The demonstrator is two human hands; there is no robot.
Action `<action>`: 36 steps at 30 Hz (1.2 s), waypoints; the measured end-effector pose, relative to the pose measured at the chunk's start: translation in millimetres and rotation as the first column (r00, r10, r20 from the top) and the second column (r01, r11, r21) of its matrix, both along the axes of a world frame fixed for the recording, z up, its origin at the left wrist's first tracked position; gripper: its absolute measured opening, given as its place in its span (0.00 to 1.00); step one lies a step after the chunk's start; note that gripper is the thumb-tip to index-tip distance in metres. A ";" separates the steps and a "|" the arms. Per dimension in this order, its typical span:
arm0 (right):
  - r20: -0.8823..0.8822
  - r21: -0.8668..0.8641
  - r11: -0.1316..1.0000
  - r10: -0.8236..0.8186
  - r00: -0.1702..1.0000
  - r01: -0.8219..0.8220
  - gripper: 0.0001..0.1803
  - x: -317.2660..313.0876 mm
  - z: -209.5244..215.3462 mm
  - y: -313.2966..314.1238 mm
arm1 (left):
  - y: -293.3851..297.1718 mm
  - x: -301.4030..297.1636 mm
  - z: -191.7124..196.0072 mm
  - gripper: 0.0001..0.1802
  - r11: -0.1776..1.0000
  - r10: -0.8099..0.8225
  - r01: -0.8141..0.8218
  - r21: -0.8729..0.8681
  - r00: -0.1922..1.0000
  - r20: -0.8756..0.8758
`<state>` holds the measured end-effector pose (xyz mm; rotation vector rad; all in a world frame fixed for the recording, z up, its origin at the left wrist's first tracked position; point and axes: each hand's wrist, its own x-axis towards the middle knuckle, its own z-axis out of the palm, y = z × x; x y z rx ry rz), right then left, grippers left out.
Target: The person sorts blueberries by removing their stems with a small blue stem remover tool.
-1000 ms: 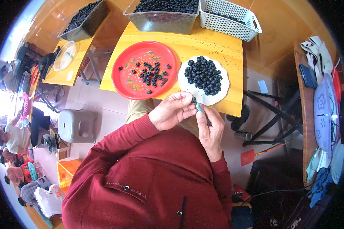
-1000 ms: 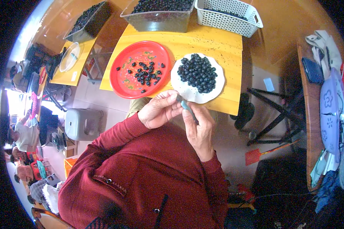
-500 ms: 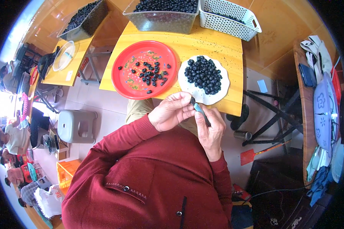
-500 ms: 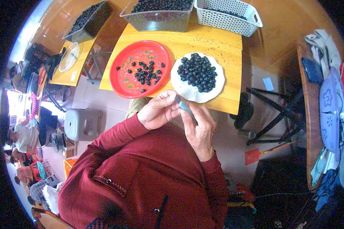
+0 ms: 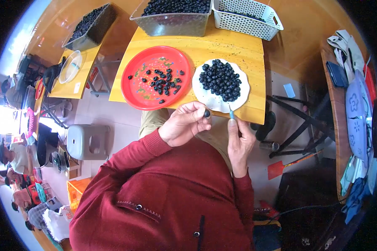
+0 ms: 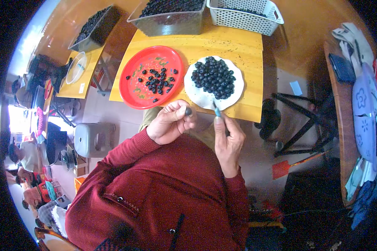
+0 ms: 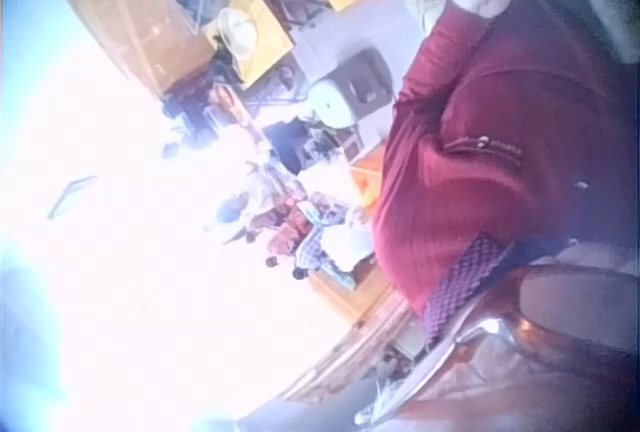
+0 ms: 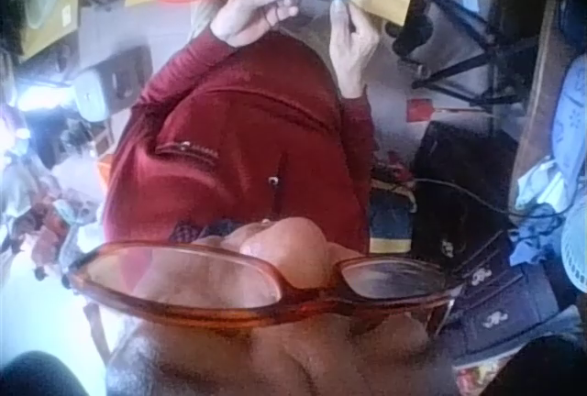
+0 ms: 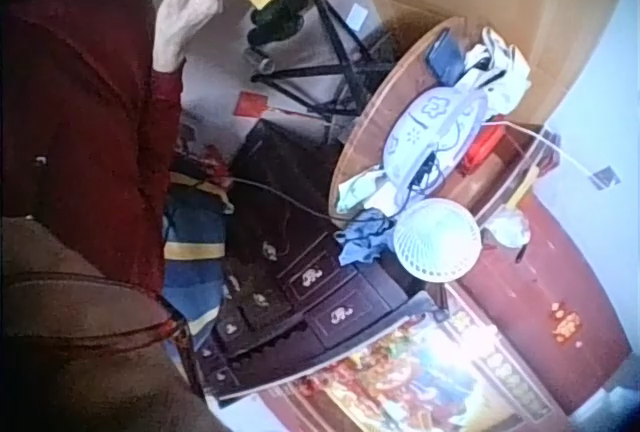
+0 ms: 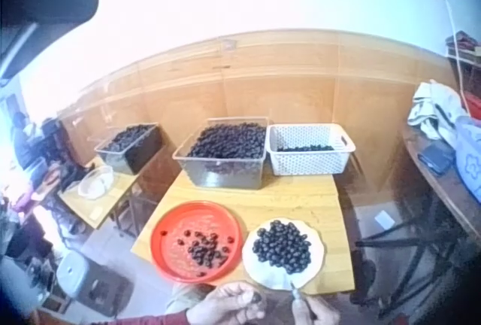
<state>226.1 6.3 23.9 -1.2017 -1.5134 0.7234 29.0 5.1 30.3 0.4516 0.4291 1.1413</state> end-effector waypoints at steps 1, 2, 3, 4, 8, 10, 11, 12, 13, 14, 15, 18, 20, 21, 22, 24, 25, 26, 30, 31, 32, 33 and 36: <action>0.017 -0.019 1.000 0.021 1.000 -0.021 0.18 -0.3 -0.2 -0.8 | -1.0 1.0 -0.8 0.06 0.999 0.002 -0.001 -0.034 1.000 0.021; 0.015 -0.019 1.000 0.021 1.000 -0.020 0.18 0.6 -1.4 -1.5 | -1.6 1.6 -1.5 0.06 0.998 0.006 -0.003 -0.068 0.999 0.041; 0.005 -0.067 0.997 0.032 0.999 -0.032 0.18 1.7 -3.4 -2.3 | -0.9 1.5 -2.4 0.06 0.998 0.005 -0.003 -0.068 0.999 0.040; -0.004 -0.115 0.992 0.043 0.999 -0.043 0.18 2.3 -5.0 -2.9 | 0.4 1.0 -3.3 0.06 0.997 0.005 0.000 -0.078 0.998 0.060; -0.023 -0.088 0.994 0.058 0.998 -0.059 0.18 0.5 -5.9 -3.8 | 0.7 -0.7 -6.0 0.06 0.994 0.010 -0.002 -0.106 0.997 0.076; -0.030 -0.122 0.990 0.063 0.998 -0.067 0.17 0.1 -3.4 -5.0 | 0.3 -1.6 -7.1 0.06 0.993 0.023 -0.016 -0.119 0.998 0.059; -0.031 -0.121 0.990 0.065 0.997 -0.068 0.17 -0.3 -4.0 -4.7 | 0.0 -2.3 -7.5 0.06 0.991 0.036 -0.030 -0.132 0.998 0.042; -0.031 -0.091 0.994 0.064 0.997 -0.066 0.17 -0.8 -5.4 -4.2 | 0.1 -4.1 -7.5 0.06 0.991 0.037 -0.032 -0.130 0.998 0.041; -0.032 -0.061 0.996 0.061 0.998 -0.063 0.17 -1.2 -6.5 -3.9 | 0.7 -7.4 -6.9 0.06 0.991 0.063 -0.065 -0.119 0.998 -0.019; -0.034 -0.060 0.996 0.061 0.998 -0.063 0.17 -0.8 -7.3 -4.1 | 1.6 -10.9 -6.0 0.06 0.990 0.089 -0.097 -0.106 0.993 -0.078; -0.038 -0.067 0.996 0.059 0.998 -0.061 0.16 0.3 -8.1 -4.8 | 2.7 -14.6 -4.3 0.05 0.985 0.124 -0.137 -0.108 0.985 -0.120; -0.045 -0.068 0.997 0.038 0.998 -0.041 0.16 2.7 -17.0 -7.2 | 6.4 -32.8 -6.8 0.05 0.956 0.286 -0.285 0.065 0.866 -0.410; -0.045 -0.063 0.998 0.024 0.999 -0.027 0.16 4.7 -18.4 -9.8 | 10.5 -53.5 -11.8 0.06 0.892 0.451 -0.324 0.316 0.568 -0.689; -0.053 -0.112 0.993 0.031 0.998 -0.037 0.17 6.1 -17.3 -11.6 | 16.1 -63.2 -13.8 0.04 0.862 0.501 -0.307 0.404 0.395 -0.770; -0.060 -0.160 0.986 0.038 0.997 -0.047 0.18 7.3 -16.2 -13.5 | 21.5 -72.2 -15.0 0.03 0.831 0.543 -0.271 0.485 0.207 -0.814; -0.067 -0.170 0.985 0.030 0.997 -0.041 0.17 9.7 -19.2 -14.9 | 28.8 -89.5 -14.8 0.04 0.793 0.586 -0.227 0.566 0.026 -0.810; -0.072 -0.182 0.983 0.023 0.997 -0.036 0.16 10.0 -20.9 -15.1 | 31.3 -94.1 -15.1 0.04 0.754 0.616 -0.169 0.635 -0.154 -0.772; -0.074 -0.180 0.983 0.023 0.997 -0.036 0.16 10.5 -21.8 -15.5 | 33.2 -94.9 -16.3 0.04 0.752 0.618 -0.168 0.637 -0.155 -0.771; -0.078 -0.190 0.982 -0.023 0.997 0.007 0.16 15.5 -29.4 -19.5 | 39.2 -71.4 -9.2 0.07 0.662 0.733 -0.023 0.749 -0.189 -0.654; -0.085 -0.182 0.983 -0.041 0.996 0.025 0.17 16.1 -31.0 -20.3 | 42.2 -61.8 -9.8 0.07 0.632 0.772 0.118 0.766 -0.182 -0.609; -0.085 -0.181 0.983 -0.042 0.995 0.026 0.17 16.5 -30.3 -21.1 | 45.3 -51.2 -9.3 0.07 0.587 0.809 0.256 0.768 -0.169 -0.563; -0.082 -0.162 0.986 -0.049 0.995 0.035 0.16 16.8 -29.3 -22.0 | 48.6 -38.7 -6.9 0.08 0.566 0.821 0.296 0.769 -0.127 -0.556; -0.073 -0.167 0.985 -0.066 0.995 0.053 0.16 22.0 -28.8 -26.4 | 64.8 -8.1 -8.2 0.11 0.475 0.851 0.472 0.743 -0.030 -0.524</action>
